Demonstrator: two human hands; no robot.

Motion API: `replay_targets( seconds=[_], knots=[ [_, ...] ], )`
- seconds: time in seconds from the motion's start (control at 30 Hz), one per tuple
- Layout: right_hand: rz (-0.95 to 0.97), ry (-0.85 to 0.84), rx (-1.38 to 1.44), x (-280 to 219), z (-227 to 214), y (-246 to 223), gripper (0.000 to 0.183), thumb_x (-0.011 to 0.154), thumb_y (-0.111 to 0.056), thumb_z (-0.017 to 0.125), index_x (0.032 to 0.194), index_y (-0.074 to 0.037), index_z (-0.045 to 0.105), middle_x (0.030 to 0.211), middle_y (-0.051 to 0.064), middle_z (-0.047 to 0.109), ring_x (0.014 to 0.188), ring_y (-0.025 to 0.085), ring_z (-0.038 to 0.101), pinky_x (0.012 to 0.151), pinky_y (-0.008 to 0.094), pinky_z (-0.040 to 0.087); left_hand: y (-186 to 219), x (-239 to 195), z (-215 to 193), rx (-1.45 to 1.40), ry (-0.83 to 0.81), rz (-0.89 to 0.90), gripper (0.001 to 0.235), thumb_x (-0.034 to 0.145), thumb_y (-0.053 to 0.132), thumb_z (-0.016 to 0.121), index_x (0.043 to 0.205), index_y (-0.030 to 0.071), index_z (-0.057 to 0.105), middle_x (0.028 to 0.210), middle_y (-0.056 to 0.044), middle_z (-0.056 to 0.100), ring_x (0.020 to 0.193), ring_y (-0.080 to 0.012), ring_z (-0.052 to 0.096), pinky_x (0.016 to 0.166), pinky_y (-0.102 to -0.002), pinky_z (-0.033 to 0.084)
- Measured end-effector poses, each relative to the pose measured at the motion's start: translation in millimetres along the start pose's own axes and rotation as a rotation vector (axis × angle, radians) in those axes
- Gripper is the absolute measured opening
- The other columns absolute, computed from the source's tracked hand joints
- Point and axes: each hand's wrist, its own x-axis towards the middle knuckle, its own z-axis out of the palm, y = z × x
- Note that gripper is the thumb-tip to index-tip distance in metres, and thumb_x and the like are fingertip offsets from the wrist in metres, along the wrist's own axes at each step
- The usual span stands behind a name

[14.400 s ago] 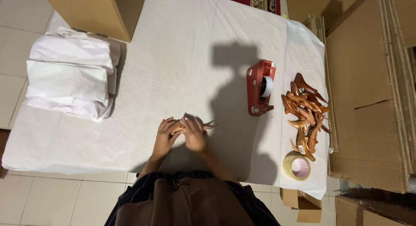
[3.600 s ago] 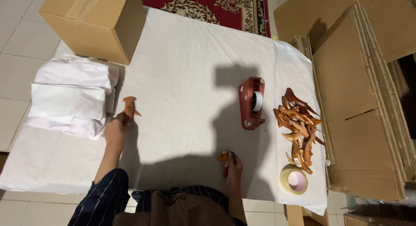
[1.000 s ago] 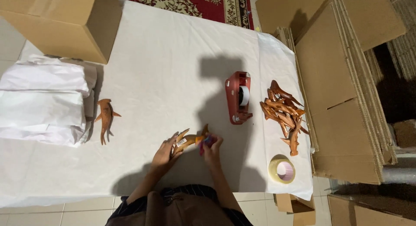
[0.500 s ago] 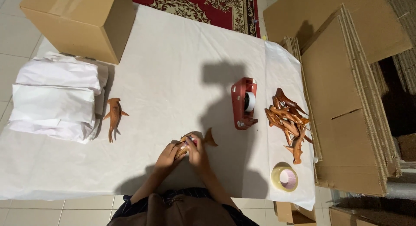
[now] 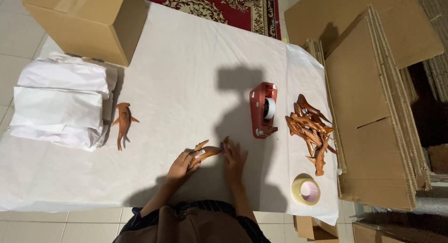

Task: The person is cleaning or applying a finish to small wooden fish figurines using a small applicator tool.

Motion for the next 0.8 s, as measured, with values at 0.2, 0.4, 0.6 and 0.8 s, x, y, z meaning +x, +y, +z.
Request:
replay_targets(
  seconds=[0.2,0.4,0.6,0.8],
  knots=[
    [0.29,-0.06,0.256,12,-26,-10,0.033,0.102,-0.021,0.059,0.132,-0.026,0.071,0.142,0.005,0.051,0.128,0.03,0.055,0.115,0.046,0.039,13,7,-7,0.016,0.031,0.001,0.046,0.09,0.03,0.075,0.134,0.02,0.066,0.109,-0.008,0.067,0.102,-0.0301,0.068,0.088,-0.042,0.058],
    [0.215,-0.054,0.251,43,34,51,0.028,0.102,-0.024,0.06,0.127,-0.022,0.074,0.098,0.002,0.069,0.105,0.027,0.064,0.104,0.039,0.048,10,7,-7,-0.007,0.02,0.015,0.047,0.09,0.029,0.075,0.135,0.019,0.065,0.11,-0.01,0.066,0.106,-0.0325,0.067,0.089,-0.043,0.058],
    [0.371,-0.038,0.24,74,24,49,0.022,0.093,-0.027,0.077,0.115,-0.024,0.08,0.109,0.004,0.066,0.105,0.026,0.065,0.096,0.041,0.053,14,8,-12,-0.011,0.012,0.004,0.047,0.089,0.027,0.075,0.135,0.017,0.066,0.11,-0.011,0.067,0.104,-0.0319,0.068,0.088,-0.043,0.058],
    [0.507,0.039,0.379,18,5,15,0.029,0.101,-0.034,0.068,0.125,-0.02,0.076,0.111,0.011,0.063,0.109,0.031,0.064,0.102,0.044,0.051,1,1,-1,-0.008,0.033,0.055,0.045,0.089,0.027,0.075,0.132,0.018,0.067,0.109,-0.008,0.066,0.101,-0.0304,0.067,0.087,-0.042,0.058]
  ],
)
